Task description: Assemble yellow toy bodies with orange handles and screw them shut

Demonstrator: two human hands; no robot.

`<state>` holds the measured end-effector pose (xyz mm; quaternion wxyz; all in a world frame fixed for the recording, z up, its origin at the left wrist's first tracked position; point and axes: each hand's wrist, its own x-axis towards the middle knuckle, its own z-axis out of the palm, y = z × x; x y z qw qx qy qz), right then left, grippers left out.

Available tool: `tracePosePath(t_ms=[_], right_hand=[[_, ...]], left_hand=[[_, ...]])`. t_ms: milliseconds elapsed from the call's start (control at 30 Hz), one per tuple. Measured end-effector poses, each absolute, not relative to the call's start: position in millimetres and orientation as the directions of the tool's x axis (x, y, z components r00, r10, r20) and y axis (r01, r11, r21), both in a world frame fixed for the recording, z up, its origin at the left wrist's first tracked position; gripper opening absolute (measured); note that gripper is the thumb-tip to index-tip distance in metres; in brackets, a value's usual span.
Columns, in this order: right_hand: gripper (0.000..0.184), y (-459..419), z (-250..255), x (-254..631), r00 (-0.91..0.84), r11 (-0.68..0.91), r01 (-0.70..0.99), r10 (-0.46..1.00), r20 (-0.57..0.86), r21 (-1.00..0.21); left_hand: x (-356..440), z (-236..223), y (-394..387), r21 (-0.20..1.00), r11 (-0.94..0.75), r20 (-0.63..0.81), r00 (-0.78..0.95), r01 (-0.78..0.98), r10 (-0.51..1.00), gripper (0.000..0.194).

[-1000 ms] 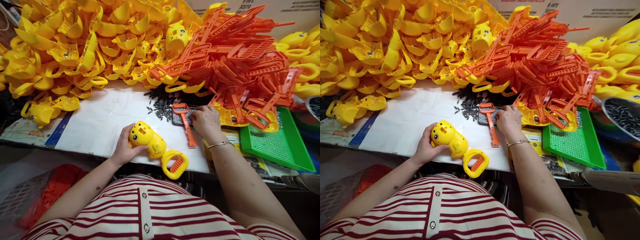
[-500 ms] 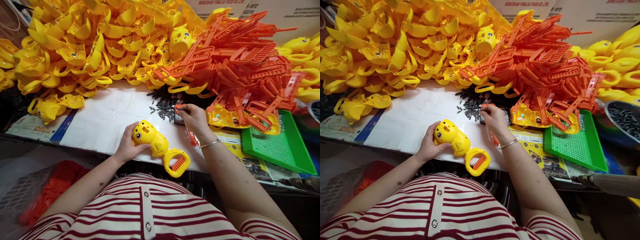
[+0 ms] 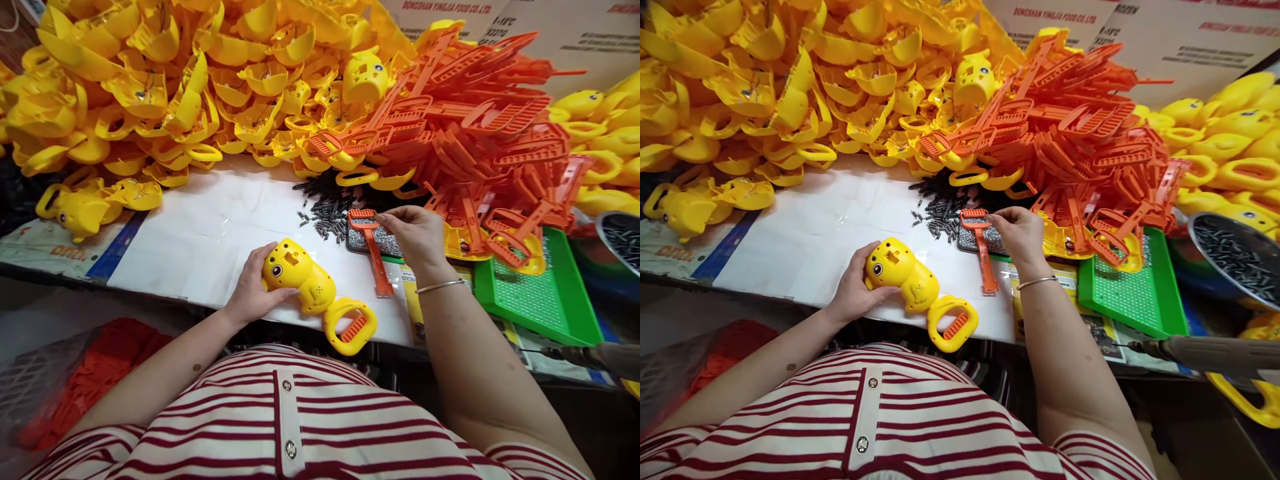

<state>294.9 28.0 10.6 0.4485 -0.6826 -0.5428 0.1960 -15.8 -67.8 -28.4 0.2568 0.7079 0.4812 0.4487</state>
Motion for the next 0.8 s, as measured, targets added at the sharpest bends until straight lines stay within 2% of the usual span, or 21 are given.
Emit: tracePosePath(t_ms=[67, 200, 300, 400, 467, 633, 733, 800], right_hand=[[0.031, 24, 14, 272, 0.234, 0.074, 0.402, 0.955, 0.181, -0.912], [0.035, 9, 28, 208, -0.204, 0.187, 0.227, 0.969, 0.141, -0.956], [0.034, 2, 42, 168, -0.411, 0.282, 0.213, 0.895, 0.176, -0.935], [0.029, 3, 51, 147, -0.476, 0.395, 0.242, 0.844, 0.246, -0.886], [0.025, 5, 54, 142, -0.494, 0.415, 0.290, 0.837, 0.236, -0.862], [0.020, 6, 57, 140, -0.459, 0.279, 0.439, 0.887, 0.054, -0.854], [0.019, 8, 61, 137, -0.453, 0.112, 0.468, 0.882, -0.130, -0.877], [0.020, 10, 64, 135, -0.489, -0.016, 0.465, 0.829, -0.271, -0.885]], left_hand=[[-16, -26, -68, 0.795, -0.405, 0.387, 0.135, 0.452, 0.912, 0.083], [-14, -26, -68, 0.797, -0.394, 0.385, 0.117, 0.459, 0.915, 0.085], [-12, -26, -69, 0.807, -0.353, 0.362, 0.076, 0.473, 0.929, 0.088], [-10, -27, -68, 0.819, -0.342, 0.351, 0.069, 0.460, 0.934, 0.085], [-9, -27, -67, 0.822, -0.362, 0.366, 0.079, 0.440, 0.927, 0.082], [-8, -25, -67, 0.833, -0.365, 0.365, 0.083, 0.415, 0.927, 0.077], [-9, -24, -66, 0.844, -0.354, 0.346, 0.096, 0.403, 0.934, 0.077], [-9, -24, -66, 0.846, -0.361, 0.350, 0.103, 0.391, 0.931, 0.076]])
